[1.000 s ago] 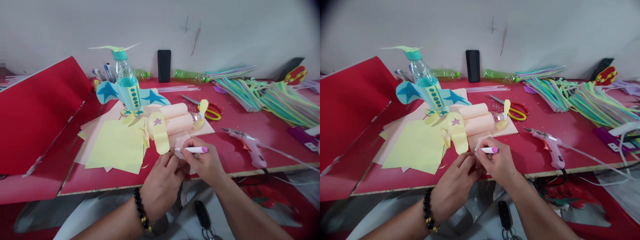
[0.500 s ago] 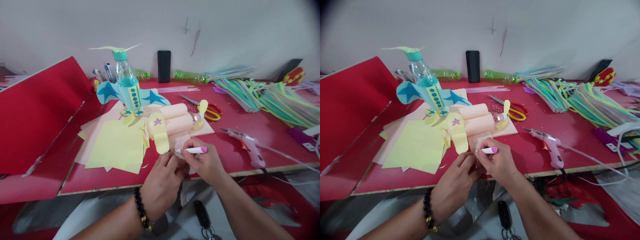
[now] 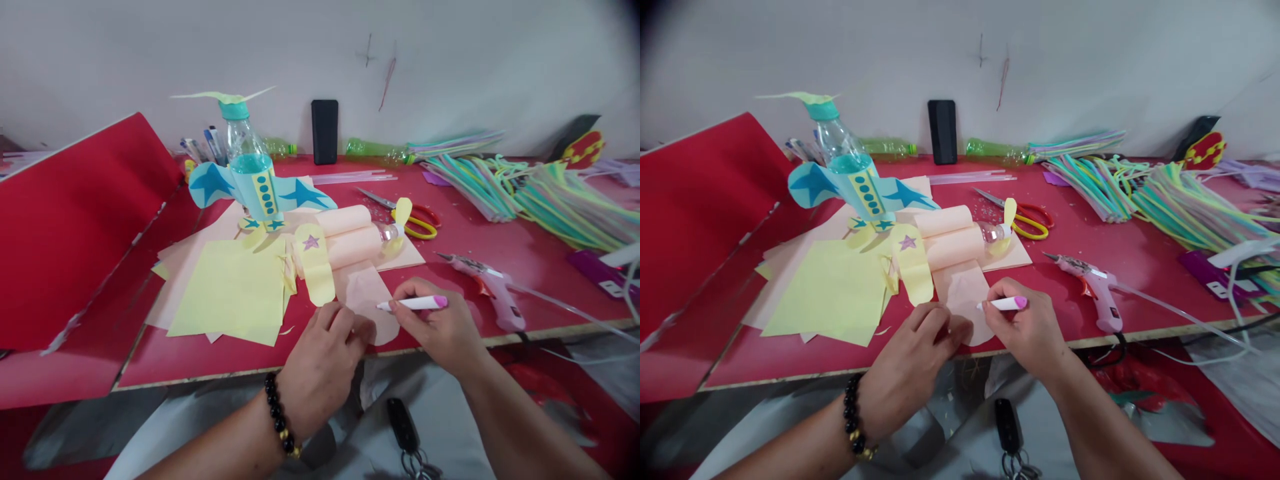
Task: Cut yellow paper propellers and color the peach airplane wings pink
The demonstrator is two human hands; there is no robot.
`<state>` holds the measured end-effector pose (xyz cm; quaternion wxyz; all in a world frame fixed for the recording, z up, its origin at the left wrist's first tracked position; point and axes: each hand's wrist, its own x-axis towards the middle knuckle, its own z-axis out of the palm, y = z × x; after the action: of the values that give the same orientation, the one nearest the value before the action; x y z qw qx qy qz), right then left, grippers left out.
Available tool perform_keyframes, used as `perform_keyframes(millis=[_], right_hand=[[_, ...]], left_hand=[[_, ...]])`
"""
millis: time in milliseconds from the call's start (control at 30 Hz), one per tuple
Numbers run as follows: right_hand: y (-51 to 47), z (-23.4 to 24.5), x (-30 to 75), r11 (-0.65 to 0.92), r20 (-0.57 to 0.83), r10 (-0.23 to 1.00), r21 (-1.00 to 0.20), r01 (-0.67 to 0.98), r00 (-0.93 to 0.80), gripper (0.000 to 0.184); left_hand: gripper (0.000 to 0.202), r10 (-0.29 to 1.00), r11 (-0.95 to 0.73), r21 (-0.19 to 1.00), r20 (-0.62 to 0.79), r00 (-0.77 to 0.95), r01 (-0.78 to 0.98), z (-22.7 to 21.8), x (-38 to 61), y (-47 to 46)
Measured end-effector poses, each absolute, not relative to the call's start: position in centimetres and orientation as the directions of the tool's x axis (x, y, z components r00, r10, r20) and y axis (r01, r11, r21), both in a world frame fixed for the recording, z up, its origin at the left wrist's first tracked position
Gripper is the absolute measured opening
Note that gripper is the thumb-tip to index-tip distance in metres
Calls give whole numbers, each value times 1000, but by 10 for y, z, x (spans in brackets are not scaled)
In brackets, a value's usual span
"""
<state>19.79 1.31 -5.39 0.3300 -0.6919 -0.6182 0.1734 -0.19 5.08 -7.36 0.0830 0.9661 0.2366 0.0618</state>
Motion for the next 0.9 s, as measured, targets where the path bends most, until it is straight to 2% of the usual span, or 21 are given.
perform_keyframes(millis=[333, 533, 900], right_hand=[[7, -51, 214, -32, 185, 966, -601, 798, 179, 14], [14, -48, 209, 0, 279, 935, -614, 790, 218, 15], [31, -54, 205, 33, 273, 946, -619, 785, 176, 12]], left_hand=[[25, 485, -863, 211, 89, 870, 459, -73, -1, 50], [28, 498, -851, 237, 89, 862, 468, -75, -2, 49], [32, 527, -809, 332, 44, 849, 485, -68, -1, 50]])
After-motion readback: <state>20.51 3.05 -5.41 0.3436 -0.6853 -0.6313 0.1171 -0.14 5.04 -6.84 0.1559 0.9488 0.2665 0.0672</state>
